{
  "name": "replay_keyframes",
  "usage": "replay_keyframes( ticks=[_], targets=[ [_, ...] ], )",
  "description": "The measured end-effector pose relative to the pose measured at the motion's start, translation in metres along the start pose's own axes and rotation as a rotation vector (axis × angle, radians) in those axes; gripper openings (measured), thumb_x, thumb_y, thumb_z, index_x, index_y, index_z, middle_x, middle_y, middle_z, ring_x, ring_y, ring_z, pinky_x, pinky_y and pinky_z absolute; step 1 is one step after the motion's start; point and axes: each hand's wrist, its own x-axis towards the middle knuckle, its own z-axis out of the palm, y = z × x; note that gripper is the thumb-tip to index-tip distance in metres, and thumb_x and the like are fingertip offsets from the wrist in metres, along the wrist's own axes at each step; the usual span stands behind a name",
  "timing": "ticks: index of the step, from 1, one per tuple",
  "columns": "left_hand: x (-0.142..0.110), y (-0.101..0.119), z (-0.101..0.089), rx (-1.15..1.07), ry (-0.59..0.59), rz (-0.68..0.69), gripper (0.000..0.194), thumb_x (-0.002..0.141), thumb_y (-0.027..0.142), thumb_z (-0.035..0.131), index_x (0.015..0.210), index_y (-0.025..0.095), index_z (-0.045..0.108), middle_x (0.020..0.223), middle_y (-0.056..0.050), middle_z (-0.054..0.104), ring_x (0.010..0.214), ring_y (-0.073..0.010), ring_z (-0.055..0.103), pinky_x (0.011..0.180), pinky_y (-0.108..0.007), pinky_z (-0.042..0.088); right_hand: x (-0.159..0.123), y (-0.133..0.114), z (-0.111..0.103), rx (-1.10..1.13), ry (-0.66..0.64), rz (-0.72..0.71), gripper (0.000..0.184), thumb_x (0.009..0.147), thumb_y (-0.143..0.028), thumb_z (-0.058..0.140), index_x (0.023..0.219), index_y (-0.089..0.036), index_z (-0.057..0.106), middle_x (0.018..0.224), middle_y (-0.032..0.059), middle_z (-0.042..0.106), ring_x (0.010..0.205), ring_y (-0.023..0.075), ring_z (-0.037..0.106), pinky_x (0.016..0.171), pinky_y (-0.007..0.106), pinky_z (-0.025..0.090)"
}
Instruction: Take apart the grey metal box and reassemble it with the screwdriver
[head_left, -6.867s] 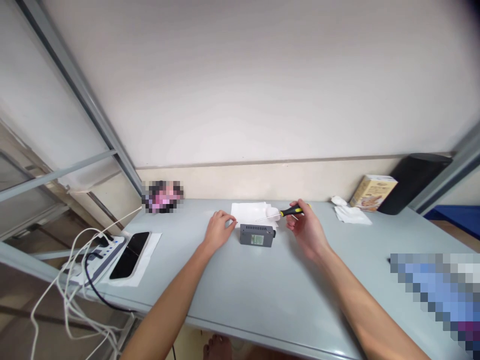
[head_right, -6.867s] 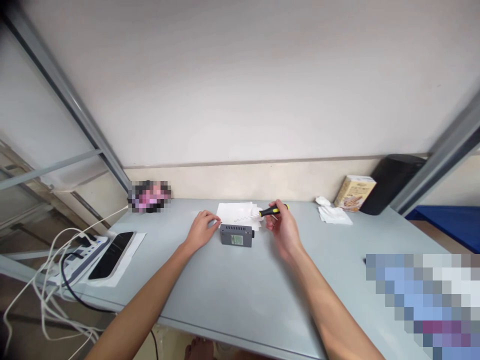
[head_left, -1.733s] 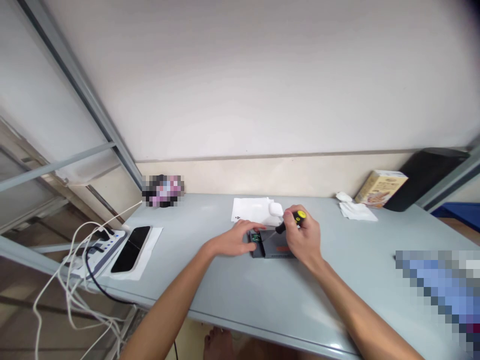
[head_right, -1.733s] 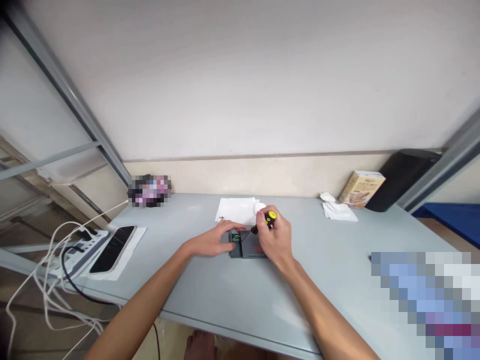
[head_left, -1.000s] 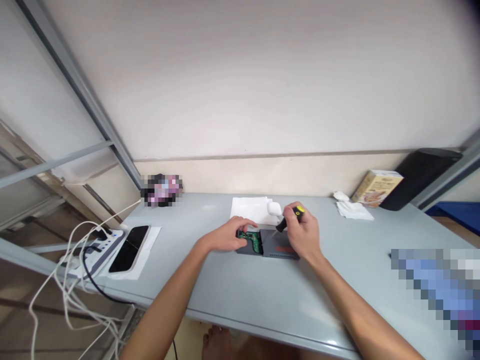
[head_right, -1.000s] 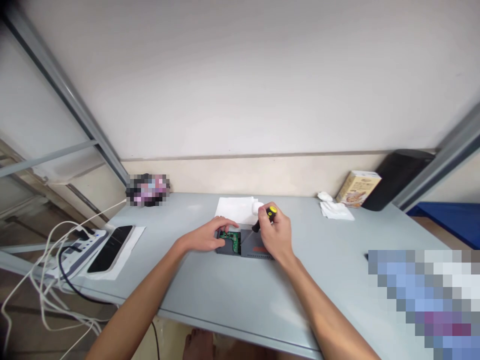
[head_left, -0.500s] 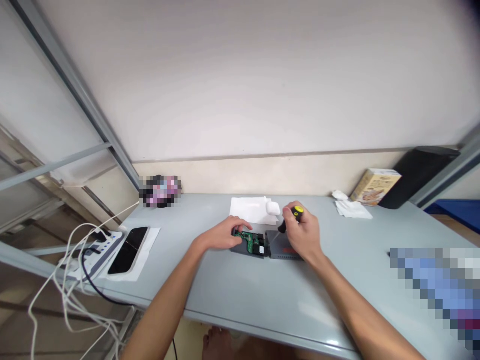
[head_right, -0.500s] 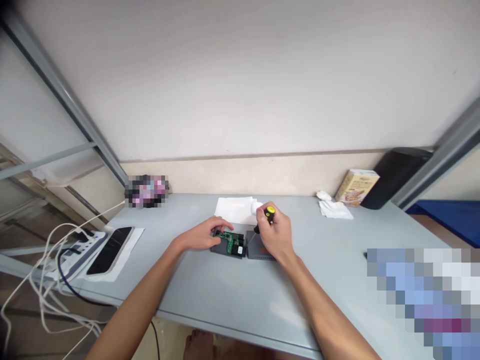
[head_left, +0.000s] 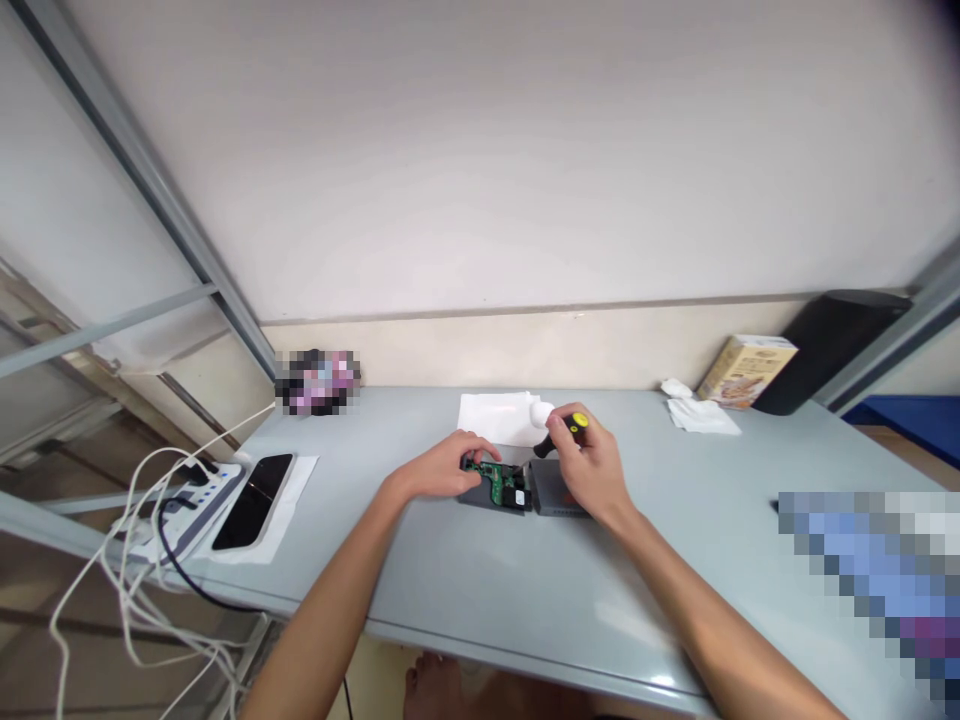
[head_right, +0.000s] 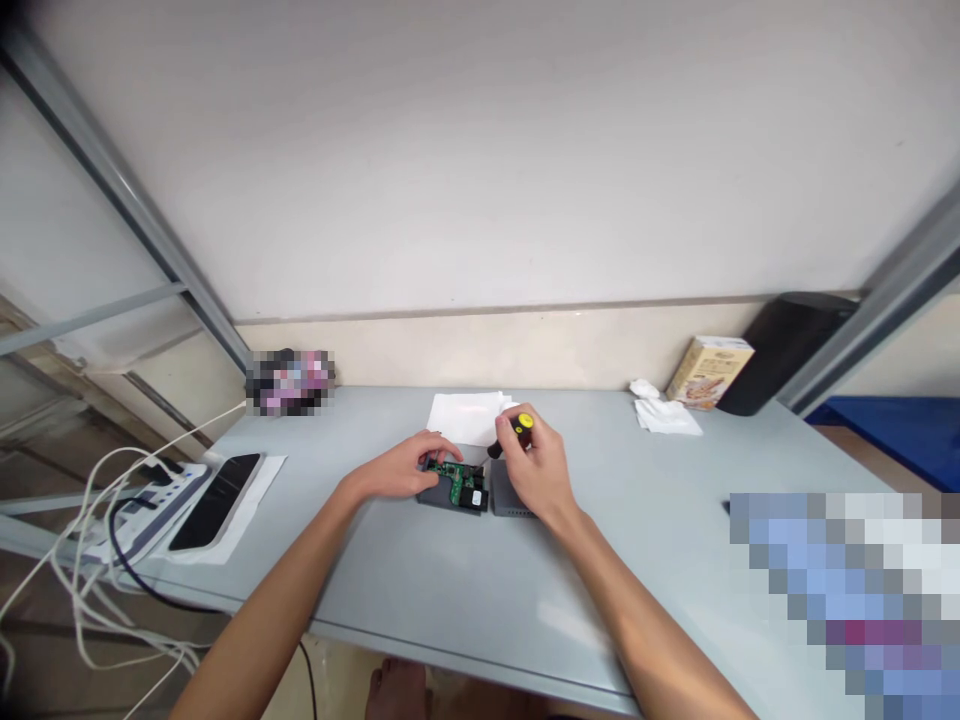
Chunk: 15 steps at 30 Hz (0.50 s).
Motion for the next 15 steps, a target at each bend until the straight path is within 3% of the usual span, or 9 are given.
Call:
replay_keyframes(
  ticks=[6, 15],
  targets=[
    [0.0010, -0.0015, 0.0006, 0.023, 0.004, 0.028, 0.048, 0.069, 0.004, 0.055, 0.111, 0.019, 0.074, 0.091, -0.003, 0.056, 0.089, -0.0197, 0.055, 0.078, -0.028, 0.047, -0.0037, 0.0013, 0.0024, -0.002, -0.080, 0.040, 0.033, 0.098, -0.053, 0.056, 0.082, -0.024, 0.057, 0.065, -0.0015, 0.062, 0.055, 0.0149, 0.049, 0.058, 0.028, 0.042],
    [0.0006, 0.0020, 0.0029, 0.020, 0.021, 0.053, 0.045, 0.071, 0.005, 0.055, 0.109, 0.019, 0.074, 0.092, -0.003, 0.057, 0.091, -0.0200, 0.057, 0.081, -0.029, 0.048, -0.0040, 0.0039, 0.0020, 0.019, -0.019, 0.072, 0.034, 0.098, -0.054, 0.056, 0.082, -0.023, 0.058, 0.064, -0.0019, 0.061, 0.058, 0.0156, 0.049, 0.059, 0.028, 0.041]
  ],
)
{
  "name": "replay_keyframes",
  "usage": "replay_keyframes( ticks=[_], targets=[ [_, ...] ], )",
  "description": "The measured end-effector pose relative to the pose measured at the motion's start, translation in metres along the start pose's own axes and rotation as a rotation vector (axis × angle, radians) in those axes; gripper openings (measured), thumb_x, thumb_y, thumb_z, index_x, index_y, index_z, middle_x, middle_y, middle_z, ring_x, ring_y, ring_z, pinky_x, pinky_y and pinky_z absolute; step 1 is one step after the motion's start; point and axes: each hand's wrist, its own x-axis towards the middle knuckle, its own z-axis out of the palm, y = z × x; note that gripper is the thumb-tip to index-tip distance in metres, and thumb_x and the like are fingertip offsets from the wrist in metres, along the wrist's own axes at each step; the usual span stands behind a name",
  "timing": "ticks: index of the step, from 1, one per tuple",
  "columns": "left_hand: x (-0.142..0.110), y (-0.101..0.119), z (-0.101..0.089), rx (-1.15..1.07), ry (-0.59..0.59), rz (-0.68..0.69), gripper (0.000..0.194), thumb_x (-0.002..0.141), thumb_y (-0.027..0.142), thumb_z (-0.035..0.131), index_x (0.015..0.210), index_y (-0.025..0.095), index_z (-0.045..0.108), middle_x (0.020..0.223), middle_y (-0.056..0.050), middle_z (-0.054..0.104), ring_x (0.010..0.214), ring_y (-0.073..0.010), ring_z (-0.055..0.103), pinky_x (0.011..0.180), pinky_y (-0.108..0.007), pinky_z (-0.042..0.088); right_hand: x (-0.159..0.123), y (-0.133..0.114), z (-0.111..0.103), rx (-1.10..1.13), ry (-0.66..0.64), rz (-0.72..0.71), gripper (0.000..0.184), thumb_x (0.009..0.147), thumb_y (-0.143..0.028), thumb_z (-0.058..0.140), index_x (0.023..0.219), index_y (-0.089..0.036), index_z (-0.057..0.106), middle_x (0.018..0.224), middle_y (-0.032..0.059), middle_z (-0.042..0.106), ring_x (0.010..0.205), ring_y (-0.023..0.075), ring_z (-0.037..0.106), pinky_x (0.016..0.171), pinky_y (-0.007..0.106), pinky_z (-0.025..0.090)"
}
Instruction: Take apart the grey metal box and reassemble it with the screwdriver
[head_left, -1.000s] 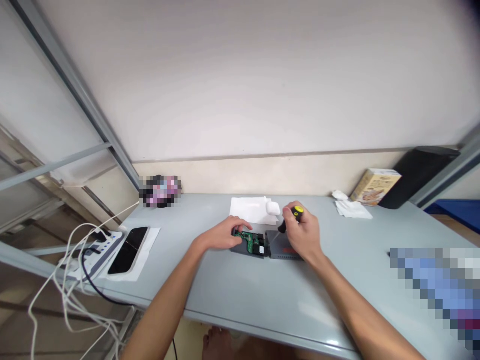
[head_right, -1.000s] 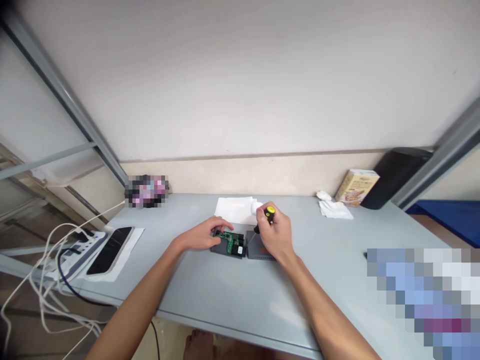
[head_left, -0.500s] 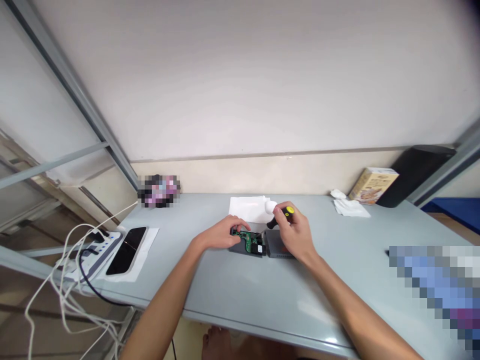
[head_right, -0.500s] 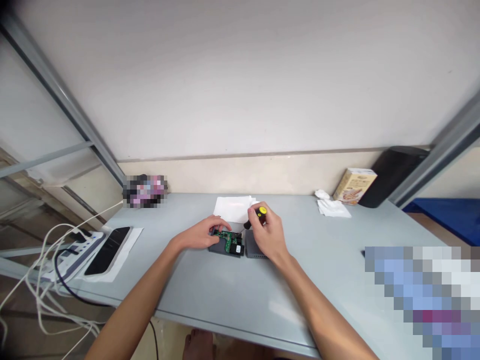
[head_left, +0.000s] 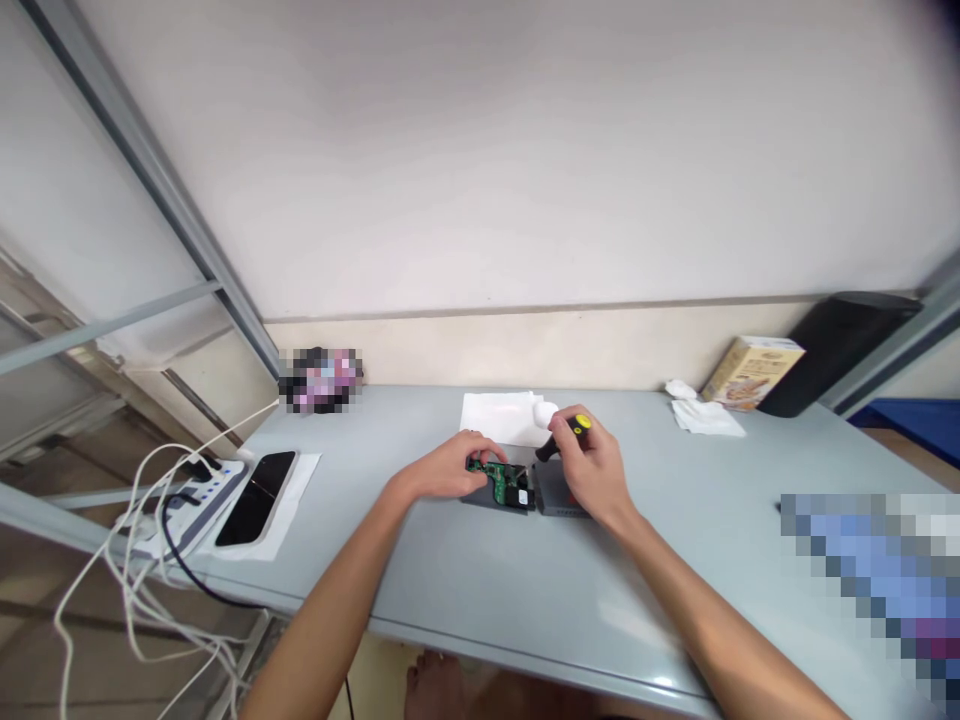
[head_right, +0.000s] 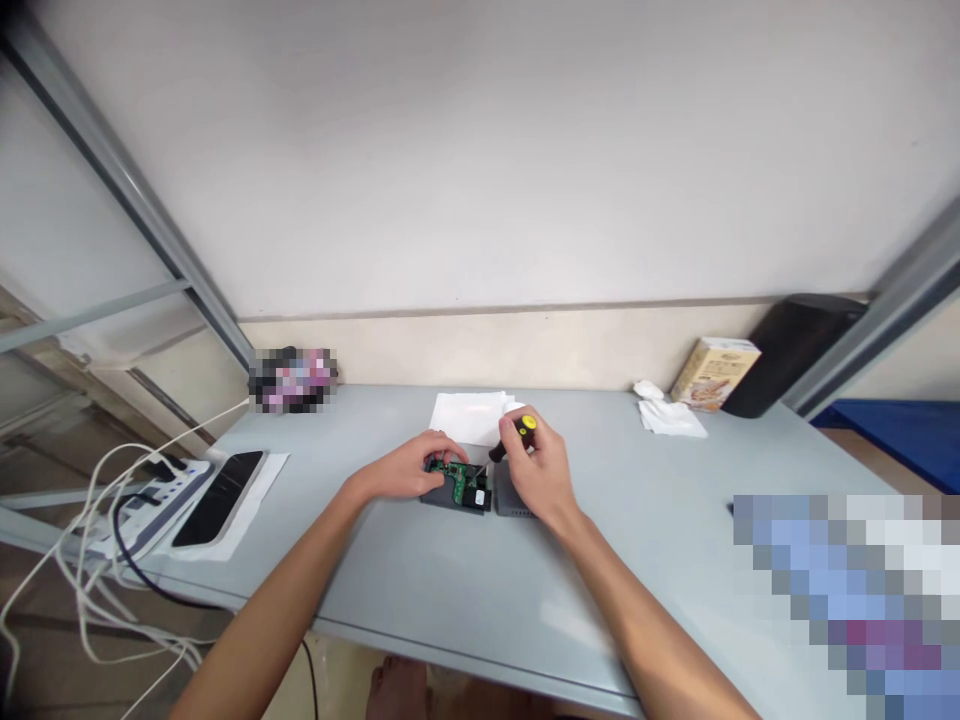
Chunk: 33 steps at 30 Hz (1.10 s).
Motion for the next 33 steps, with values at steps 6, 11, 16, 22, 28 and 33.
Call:
replay_keyframes(
  ticks=[6, 11, 16, 22, 28, 33],
  targets=[
    [0.001, -0.003, 0.004, 0.015, 0.047, -0.005, 0.042, 0.073, 0.004, 0.054, 0.107, 0.018, 0.075, 0.089, -0.003, 0.058, 0.087, -0.0192, 0.057, 0.078, -0.028, 0.047, 0.001, -0.002, 0.002, 0.055, 0.027, 0.042, 0.037, 0.096, -0.056, 0.058, 0.080, -0.023, 0.058, 0.061, -0.0025, 0.058, 0.054, 0.0147, 0.048, 0.055, 0.028, 0.040],
    [0.002, -0.008, 0.004, -0.044, 0.047, -0.046, 0.042, 0.075, 0.005, 0.052, 0.107, 0.018, 0.075, 0.088, -0.003, 0.059, 0.081, -0.0171, 0.056, 0.075, -0.027, 0.047, -0.002, 0.004, 0.006, 0.041, -0.019, 0.014, 0.038, 0.096, -0.058, 0.060, 0.085, -0.022, 0.062, 0.069, -0.0013, 0.059, 0.059, 0.0148, 0.049, 0.059, 0.028, 0.041],
    [0.002, -0.008, 0.003, -0.067, 0.042, -0.040, 0.045, 0.073, 0.005, 0.053, 0.110, 0.018, 0.076, 0.087, -0.002, 0.060, 0.079, -0.0161, 0.054, 0.073, -0.026, 0.045, -0.005, 0.006, 0.009, -0.001, -0.095, 0.001, 0.036, 0.095, -0.057, 0.062, 0.088, -0.022, 0.064, 0.076, 0.0000, 0.061, 0.062, 0.0149, 0.049, 0.060, 0.028, 0.041],
    [0.002, -0.007, 0.002, -0.092, 0.042, -0.063, 0.043, 0.073, 0.007, 0.054, 0.109, 0.016, 0.075, 0.085, -0.002, 0.059, 0.078, -0.0157, 0.053, 0.072, -0.026, 0.045, -0.004, 0.003, 0.011, 0.013, -0.148, 0.026, 0.034, 0.094, -0.057, 0.064, 0.092, -0.023, 0.066, 0.082, 0.0009, 0.062, 0.061, 0.0140, 0.047, 0.057, 0.028, 0.040],
    [0.002, -0.010, 0.003, -0.108, 0.049, -0.115, 0.037, 0.079, 0.009, 0.054, 0.108, 0.016, 0.074, 0.087, -0.002, 0.060, 0.080, -0.0151, 0.053, 0.073, -0.025, 0.045, -0.003, 0.005, 0.013, 0.035, -0.220, 0.066, 0.038, 0.092, -0.060, 0.066, 0.098, -0.023, 0.069, 0.084, 0.0016, 0.064, 0.058, 0.0140, 0.046, 0.054, 0.028, 0.039],
    [0.001, -0.008, 0.001, -0.138, 0.035, -0.103, 0.038, 0.078, 0.008, 0.055, 0.110, 0.016, 0.074, 0.092, -0.003, 0.064, 0.084, -0.0159, 0.055, 0.076, -0.026, 0.047, -0.003, 0.008, 0.012, 0.029, -0.211, 0.057, 0.039, 0.093, -0.061, 0.064, 0.097, -0.023, 0.068, 0.086, 0.0027, 0.065, 0.061, 0.0147, 0.048, 0.055, 0.028, 0.040]
  ],
)
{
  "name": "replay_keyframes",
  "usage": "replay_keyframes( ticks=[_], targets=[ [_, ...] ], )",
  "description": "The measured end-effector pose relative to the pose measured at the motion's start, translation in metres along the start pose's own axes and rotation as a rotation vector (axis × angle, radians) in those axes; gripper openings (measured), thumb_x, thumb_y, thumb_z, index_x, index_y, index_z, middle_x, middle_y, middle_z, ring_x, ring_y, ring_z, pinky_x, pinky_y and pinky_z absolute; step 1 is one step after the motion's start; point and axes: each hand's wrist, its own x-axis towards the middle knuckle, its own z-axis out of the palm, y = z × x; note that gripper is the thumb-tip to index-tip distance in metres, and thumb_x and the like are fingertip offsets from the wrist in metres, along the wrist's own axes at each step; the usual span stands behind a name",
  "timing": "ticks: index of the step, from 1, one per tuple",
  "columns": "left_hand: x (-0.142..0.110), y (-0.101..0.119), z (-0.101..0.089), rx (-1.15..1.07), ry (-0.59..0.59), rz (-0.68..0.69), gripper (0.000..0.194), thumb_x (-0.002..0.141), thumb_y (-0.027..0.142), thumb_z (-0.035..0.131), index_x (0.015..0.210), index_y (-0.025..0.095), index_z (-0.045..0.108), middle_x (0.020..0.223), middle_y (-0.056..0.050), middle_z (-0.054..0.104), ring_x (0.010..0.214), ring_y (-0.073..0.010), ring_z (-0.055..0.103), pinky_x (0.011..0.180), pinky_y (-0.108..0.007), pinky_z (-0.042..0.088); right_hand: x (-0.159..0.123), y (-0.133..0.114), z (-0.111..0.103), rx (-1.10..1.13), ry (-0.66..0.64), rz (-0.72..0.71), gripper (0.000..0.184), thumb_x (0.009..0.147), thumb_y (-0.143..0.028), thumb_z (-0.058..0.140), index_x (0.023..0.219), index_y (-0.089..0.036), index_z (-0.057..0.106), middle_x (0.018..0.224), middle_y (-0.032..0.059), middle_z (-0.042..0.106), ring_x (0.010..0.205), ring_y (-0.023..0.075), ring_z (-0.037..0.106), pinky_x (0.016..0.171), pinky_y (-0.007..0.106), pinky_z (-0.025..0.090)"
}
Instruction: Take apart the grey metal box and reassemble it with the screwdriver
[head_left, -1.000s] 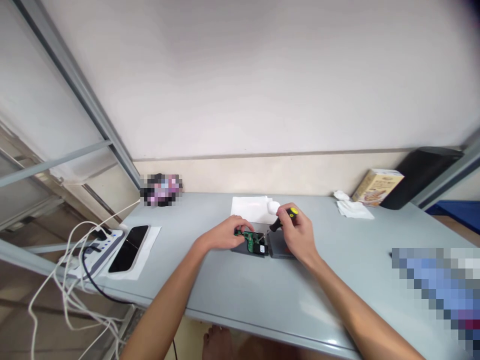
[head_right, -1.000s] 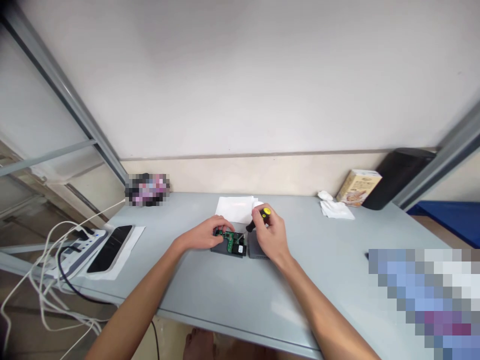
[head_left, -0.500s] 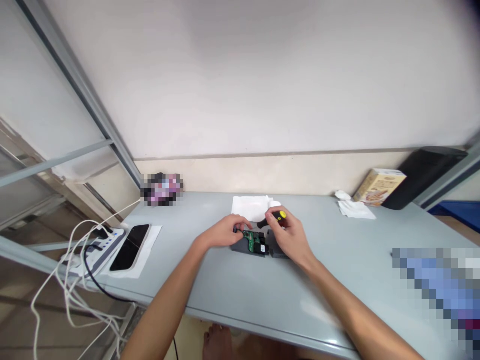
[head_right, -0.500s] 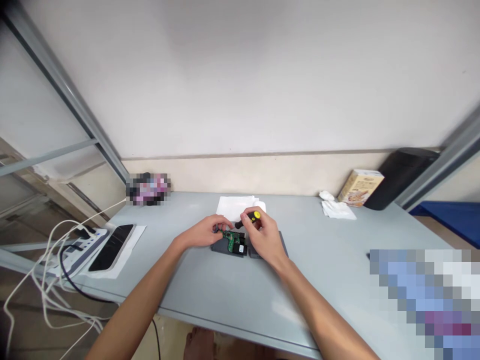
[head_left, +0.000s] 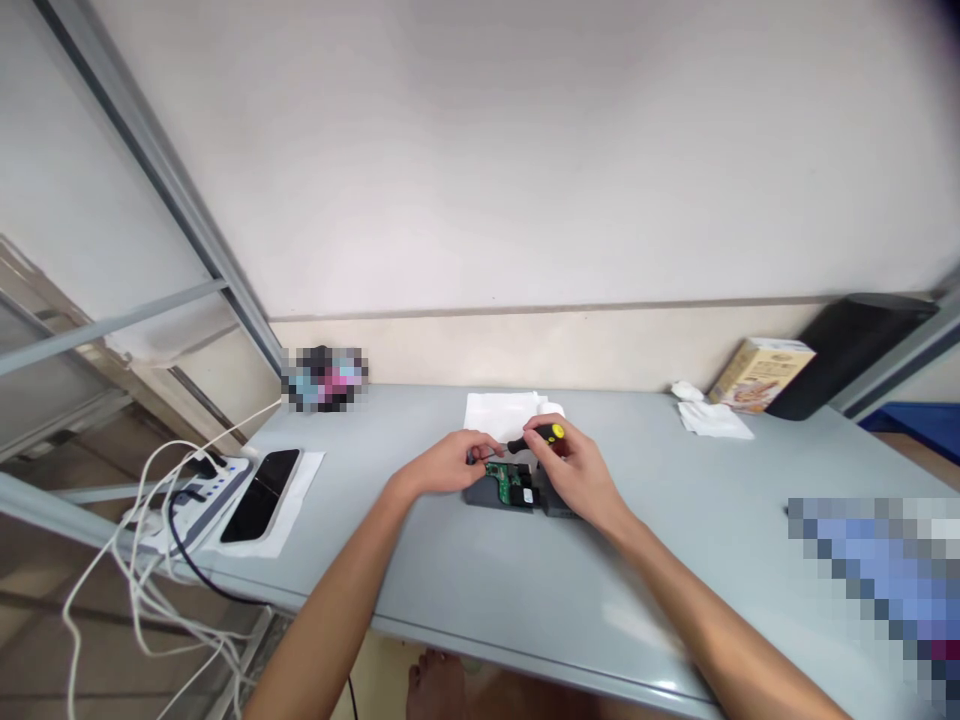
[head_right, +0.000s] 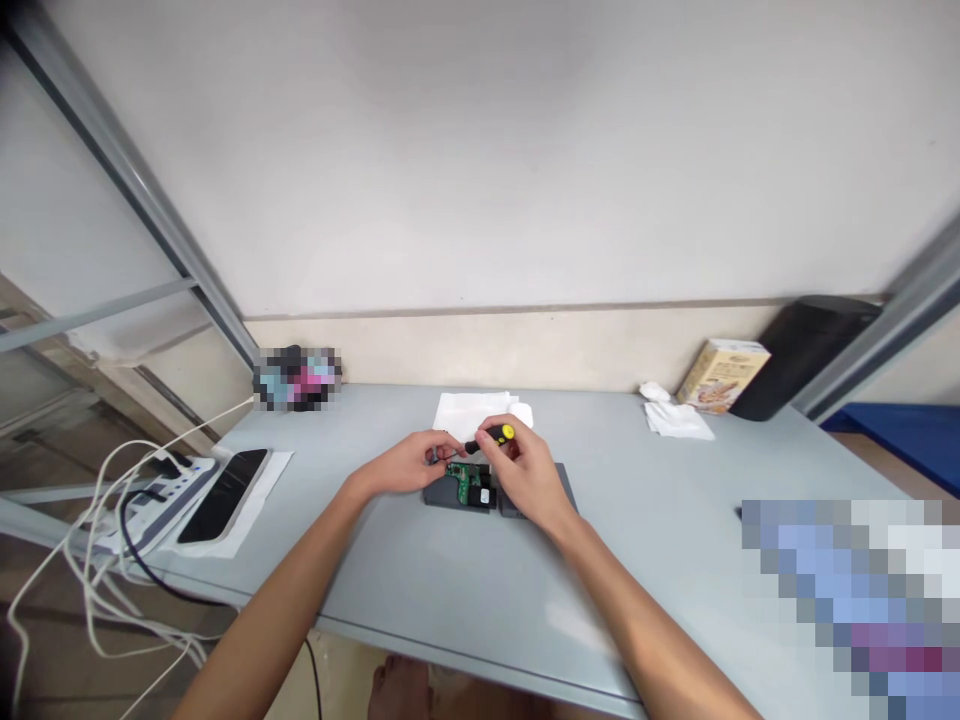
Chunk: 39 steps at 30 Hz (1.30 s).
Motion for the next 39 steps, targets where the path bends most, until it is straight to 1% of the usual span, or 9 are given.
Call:
replay_keyframes(
  ticks=[6, 13, 19, 29, 34, 39],
  targets=[
    [-0.0013, 0.0017, -0.0031, -0.007, -0.017, -0.032, 0.040, 0.080, 0.009, 0.052, 0.113, 0.016, 0.074, 0.093, -0.004, 0.067, 0.085, -0.0163, 0.058, 0.076, -0.026, 0.048, 0.0004, -0.0007, -0.0006, -0.026, 0.047, -0.003, 0.042, 0.094, -0.064, 0.062, 0.092, -0.022, 0.066, 0.077, 0.0000, 0.059, 0.058, 0.0138, 0.043, 0.057, 0.028, 0.038],
    [-0.0014, 0.0005, -0.0043, -0.011, -0.022, -0.049, 0.041, 0.079, 0.010, 0.051, 0.112, 0.016, 0.075, 0.092, -0.004, 0.067, 0.085, -0.0166, 0.059, 0.075, -0.025, 0.049, 0.0020, 0.0035, -0.0023, -0.019, 0.066, -0.007, 0.042, 0.094, -0.064, 0.062, 0.092, -0.022, 0.065, 0.078, -0.0004, 0.058, 0.061, 0.0140, 0.045, 0.059, 0.027, 0.039],
    [-0.0011, -0.0020, -0.0039, -0.018, -0.022, -0.032, 0.040, 0.079, 0.010, 0.051, 0.111, 0.017, 0.075, 0.092, -0.004, 0.068, 0.085, -0.0166, 0.060, 0.076, -0.025, 0.049, 0.0023, 0.0014, -0.0027, -0.022, 0.092, -0.023, 0.043, 0.094, -0.065, 0.061, 0.090, -0.022, 0.064, 0.078, -0.0001, 0.059, 0.060, 0.0143, 0.046, 0.059, 0.027, 0.040],
    [-0.0018, -0.0029, -0.0034, -0.017, -0.007, -0.026, 0.042, 0.077, 0.009, 0.051, 0.110, 0.017, 0.075, 0.089, -0.003, 0.067, 0.082, -0.0157, 0.058, 0.073, -0.024, 0.048, 0.0014, 0.0006, -0.0022, -0.034, 0.053, -0.024, 0.044, 0.094, -0.066, 0.061, 0.091, -0.022, 0.065, 0.077, -0.0005, 0.058, 0.061, 0.0145, 0.046, 0.059, 0.028, 0.040],
    [-0.0015, -0.0015, -0.0031, -0.016, -0.011, -0.028, 0.042, 0.077, 0.009, 0.051, 0.111, 0.016, 0.075, 0.089, -0.004, 0.067, 0.082, -0.0156, 0.058, 0.073, -0.024, 0.048, 0.0010, -0.0010, -0.0023, -0.031, 0.053, -0.019, 0.043, 0.094, -0.065, 0.061, 0.092, -0.022, 0.065, 0.077, -0.0006, 0.058, 0.060, 0.0146, 0.045, 0.059, 0.028, 0.039],
    [-0.0011, -0.0024, -0.0033, -0.024, -0.007, -0.019, 0.042, 0.077, 0.009, 0.051, 0.111, 0.016, 0.075, 0.088, -0.003, 0.066, 0.080, -0.0153, 0.058, 0.072, -0.024, 0.048, 0.0008, 0.0023, -0.0026, -0.027, 0.055, -0.022, 0.041, 0.095, -0.063, 0.061, 0.093, -0.022, 0.065, 0.080, 0.0003, 0.060, 0.062, 0.0150, 0.045, 0.060, 0.028, 0.040]
  ],
)
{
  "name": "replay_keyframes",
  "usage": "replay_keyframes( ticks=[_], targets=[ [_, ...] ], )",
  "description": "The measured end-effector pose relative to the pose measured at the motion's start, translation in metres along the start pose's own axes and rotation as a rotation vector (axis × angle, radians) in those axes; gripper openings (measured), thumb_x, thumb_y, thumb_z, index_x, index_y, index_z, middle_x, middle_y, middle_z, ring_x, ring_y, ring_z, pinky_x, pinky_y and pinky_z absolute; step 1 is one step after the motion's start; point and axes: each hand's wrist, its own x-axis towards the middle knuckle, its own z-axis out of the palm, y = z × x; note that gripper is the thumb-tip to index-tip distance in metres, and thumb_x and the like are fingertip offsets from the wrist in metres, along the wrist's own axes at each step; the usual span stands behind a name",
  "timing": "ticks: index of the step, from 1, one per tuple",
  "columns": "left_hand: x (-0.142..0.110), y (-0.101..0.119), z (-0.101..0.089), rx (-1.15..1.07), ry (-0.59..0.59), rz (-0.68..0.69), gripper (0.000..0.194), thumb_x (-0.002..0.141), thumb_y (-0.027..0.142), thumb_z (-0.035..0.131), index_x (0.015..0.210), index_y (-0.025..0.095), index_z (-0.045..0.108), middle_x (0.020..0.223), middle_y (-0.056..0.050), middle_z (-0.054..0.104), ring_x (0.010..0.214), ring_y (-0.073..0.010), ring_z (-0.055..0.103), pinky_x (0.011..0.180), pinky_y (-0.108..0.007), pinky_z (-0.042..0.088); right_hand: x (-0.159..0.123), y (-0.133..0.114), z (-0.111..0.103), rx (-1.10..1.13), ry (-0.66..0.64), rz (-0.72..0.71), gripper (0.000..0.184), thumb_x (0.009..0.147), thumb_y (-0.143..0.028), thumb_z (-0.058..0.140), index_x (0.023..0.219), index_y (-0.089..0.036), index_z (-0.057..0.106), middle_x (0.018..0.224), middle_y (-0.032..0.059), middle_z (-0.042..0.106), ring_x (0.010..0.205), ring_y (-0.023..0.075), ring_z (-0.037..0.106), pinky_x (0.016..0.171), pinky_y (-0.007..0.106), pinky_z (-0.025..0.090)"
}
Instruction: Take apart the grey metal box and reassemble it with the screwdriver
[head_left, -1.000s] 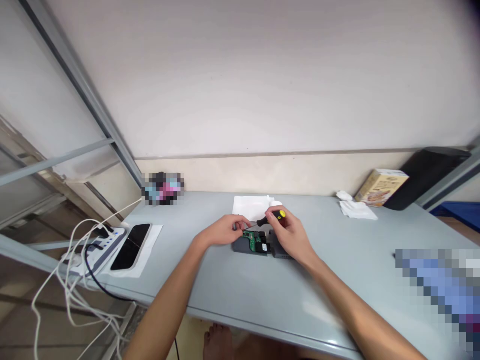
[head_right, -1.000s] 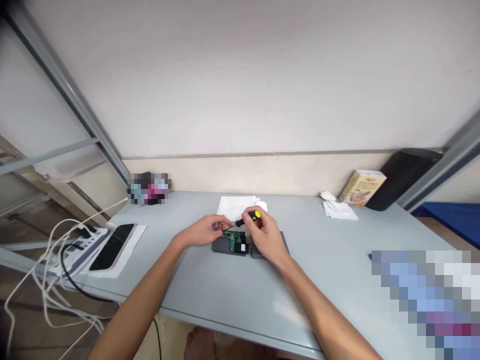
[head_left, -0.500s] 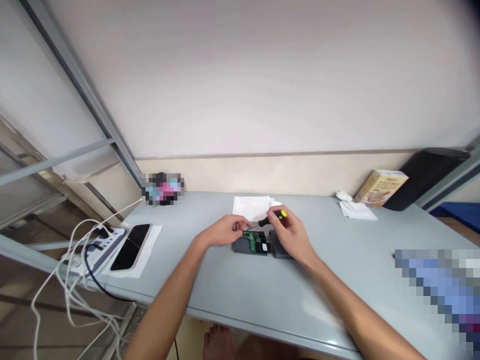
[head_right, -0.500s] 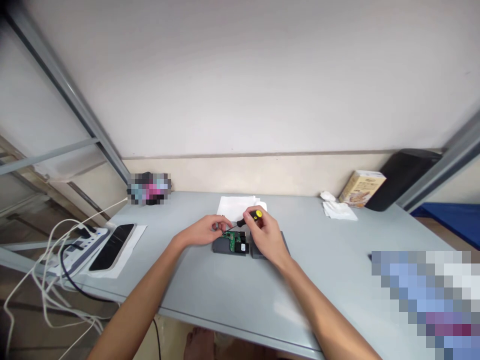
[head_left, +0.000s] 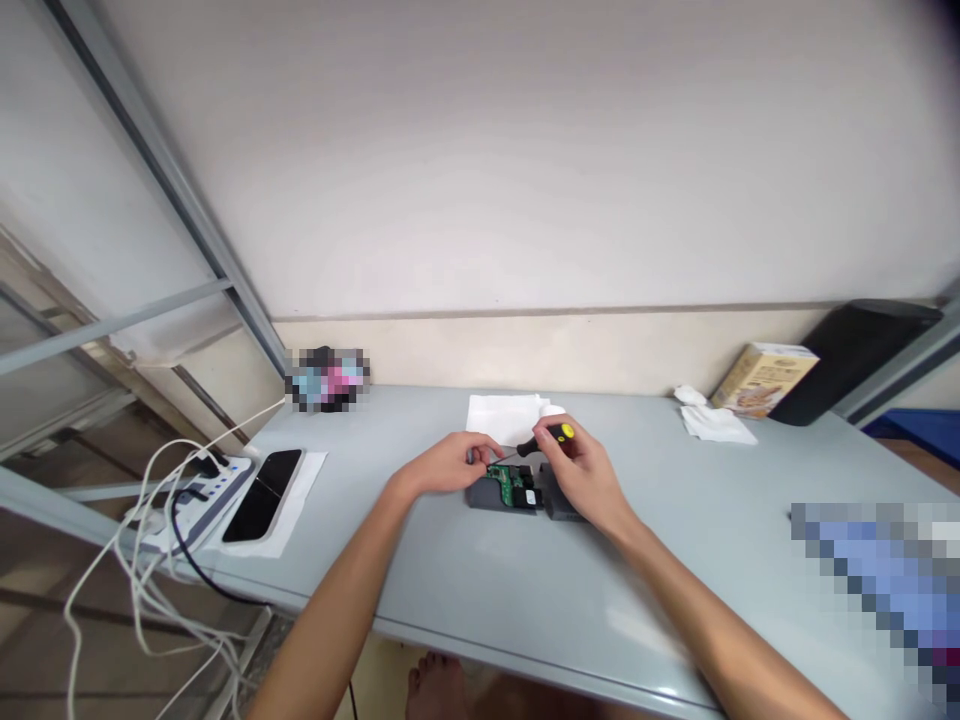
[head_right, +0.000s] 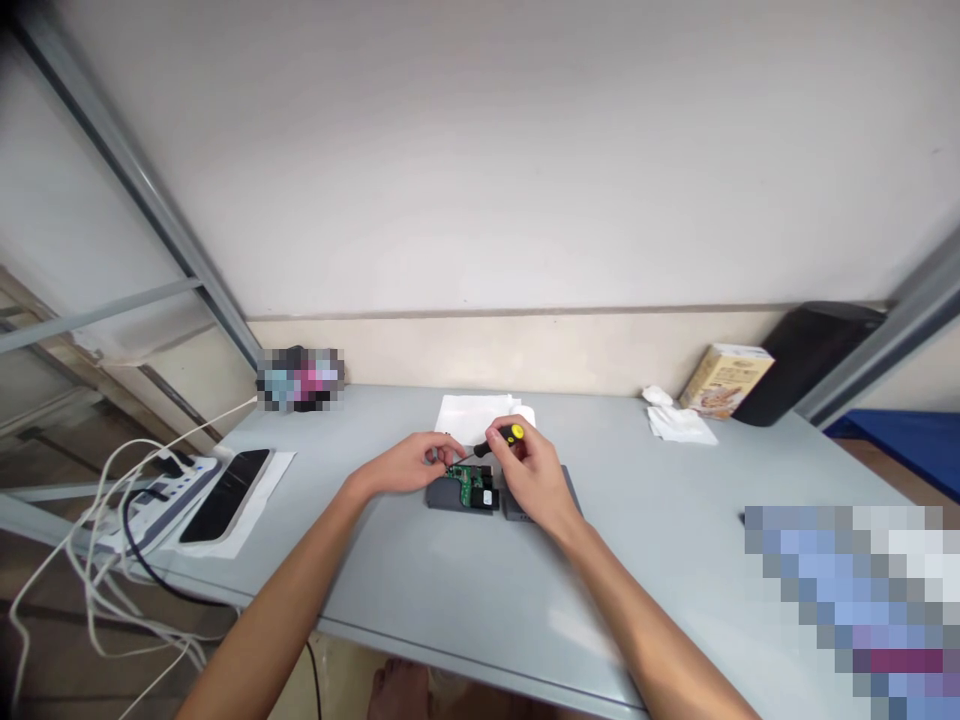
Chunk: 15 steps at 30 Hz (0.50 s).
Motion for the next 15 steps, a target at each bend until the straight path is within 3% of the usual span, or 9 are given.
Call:
replay_keyframes(
  ticks=[15],
  targets=[
    [0.0000, -0.0005, -0.0009, -0.001, 0.000, -0.016, 0.043, 0.074, 0.011, 0.054, 0.110, 0.017, 0.076, 0.089, -0.003, 0.066, 0.080, -0.0154, 0.057, 0.075, -0.025, 0.047, 0.0004, -0.0007, -0.0010, -0.039, -0.047, 0.024, 0.040, 0.096, -0.063, 0.059, 0.094, -0.023, 0.063, 0.074, -0.0014, 0.055, 0.059, 0.0151, 0.043, 0.059, 0.029, 0.038]
  ],
)
